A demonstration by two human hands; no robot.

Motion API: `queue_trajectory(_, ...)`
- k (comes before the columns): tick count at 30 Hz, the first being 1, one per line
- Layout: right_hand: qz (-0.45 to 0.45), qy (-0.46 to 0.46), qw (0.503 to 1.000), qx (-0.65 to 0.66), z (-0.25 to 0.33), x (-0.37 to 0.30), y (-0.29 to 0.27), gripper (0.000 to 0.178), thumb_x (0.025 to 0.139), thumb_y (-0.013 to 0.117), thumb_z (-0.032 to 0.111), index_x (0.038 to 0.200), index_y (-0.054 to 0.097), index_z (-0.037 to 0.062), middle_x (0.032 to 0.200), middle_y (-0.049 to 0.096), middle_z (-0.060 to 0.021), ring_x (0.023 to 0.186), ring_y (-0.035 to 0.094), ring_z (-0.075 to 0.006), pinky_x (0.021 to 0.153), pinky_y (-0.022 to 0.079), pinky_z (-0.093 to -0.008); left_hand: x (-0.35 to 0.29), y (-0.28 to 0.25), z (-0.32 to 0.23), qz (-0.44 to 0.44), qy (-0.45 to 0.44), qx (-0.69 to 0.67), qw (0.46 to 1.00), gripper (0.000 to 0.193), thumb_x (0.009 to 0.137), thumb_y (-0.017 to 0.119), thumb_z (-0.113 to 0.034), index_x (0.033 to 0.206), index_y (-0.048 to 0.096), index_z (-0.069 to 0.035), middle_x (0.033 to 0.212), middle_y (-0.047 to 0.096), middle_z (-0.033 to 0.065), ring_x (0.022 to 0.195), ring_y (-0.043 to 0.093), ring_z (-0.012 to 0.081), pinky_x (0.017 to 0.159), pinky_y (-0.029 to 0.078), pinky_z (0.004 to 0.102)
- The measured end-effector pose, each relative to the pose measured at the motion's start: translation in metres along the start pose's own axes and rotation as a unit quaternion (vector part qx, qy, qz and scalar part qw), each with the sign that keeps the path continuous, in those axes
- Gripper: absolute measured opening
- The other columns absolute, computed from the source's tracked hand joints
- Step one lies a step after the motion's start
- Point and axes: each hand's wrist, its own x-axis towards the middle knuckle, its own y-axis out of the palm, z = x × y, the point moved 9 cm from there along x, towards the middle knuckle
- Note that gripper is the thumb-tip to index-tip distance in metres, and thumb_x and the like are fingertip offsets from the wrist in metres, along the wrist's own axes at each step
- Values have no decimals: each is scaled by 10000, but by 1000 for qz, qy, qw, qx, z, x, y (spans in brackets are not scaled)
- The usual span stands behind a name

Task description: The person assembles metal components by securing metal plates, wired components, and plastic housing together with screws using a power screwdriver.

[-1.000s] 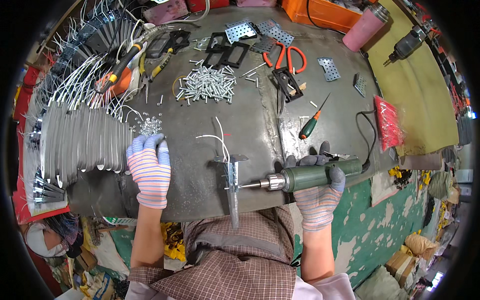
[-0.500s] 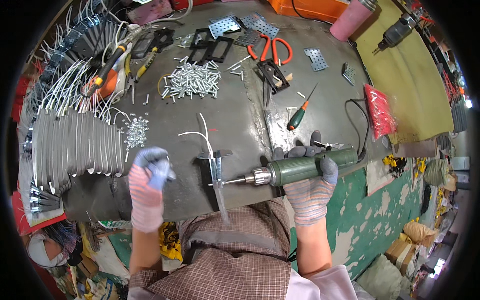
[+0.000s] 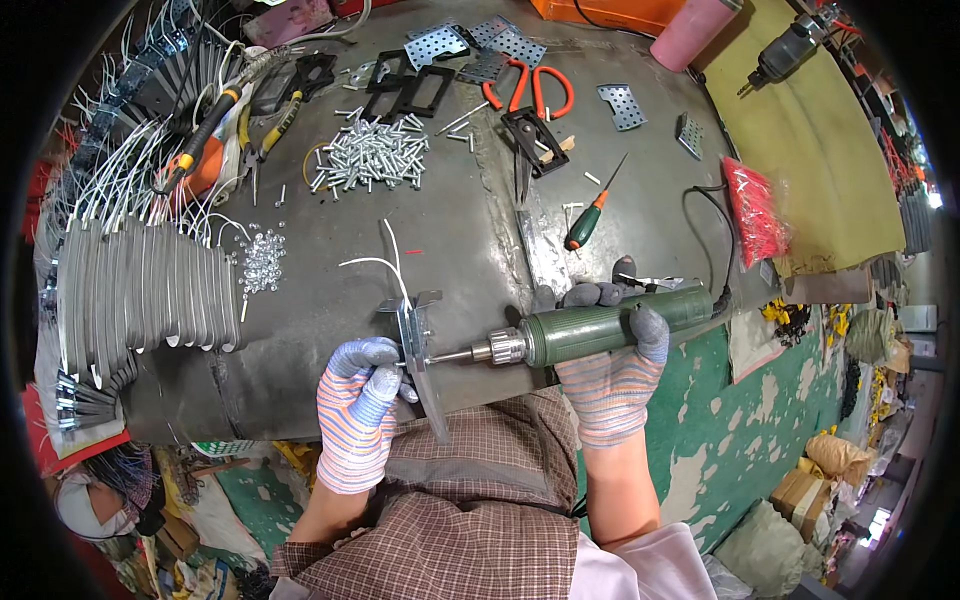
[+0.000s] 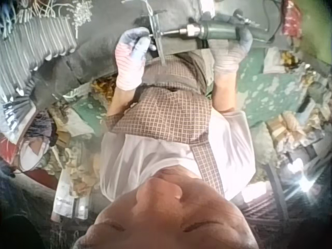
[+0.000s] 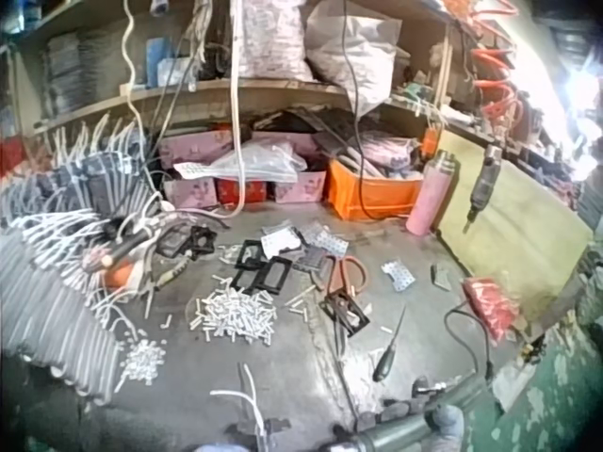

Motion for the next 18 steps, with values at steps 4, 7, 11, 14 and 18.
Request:
queue_trajectory(4,3,-2,1000,-1,0,0,0,383,754,672,113,1128,597,88,905,643,-46,947,603,-233,1078,329,-516,0,1,-5,-10,26,1,1000,184,826,684,4,995,610,-1,921,648,81,709,630,148,656,553,275)
queue_trajectory(7,4,-6,1000,2,1,1,0,379,752,675,114,1122,597,93,901,639,-49,947,603,-235,1077,329,-519,-1,1,-8,-16,29,39,999,164,823,688,3,972,619,2,917,649,82,717,629,145,653,555,277)
queue_trajectory(11,5,-6,1000,8,-1,0,4,376,745,681,109,1111,595,98,889,618,-45,943,599,-239,1081,324,-522,-3,1,-7,-21,15,49,998,150,821,692,1,956,625,4,907,648,80,717,627,140,648,556,279)
queue_trajectory(14,4,-11,1000,11,-2,-1,5,381,742,683,105,1112,590,98,887,606,-41,942,595,-240,1083,321,-524,-3,1,-5,-24,14,52,998,151,825,689,-3,962,625,0,901,648,78,714,625,138,647,556,278)
queue_trajectory(18,12,-12,1000,12,-1,-1,6,422,741,684,101,1149,579,98,893,602,-40,950,591,-236,1084,320,-520,-4,3,-7,-25,27,42,998,147,829,690,-11,961,627,-8,904,649,74,731,624,133,661,555,275)
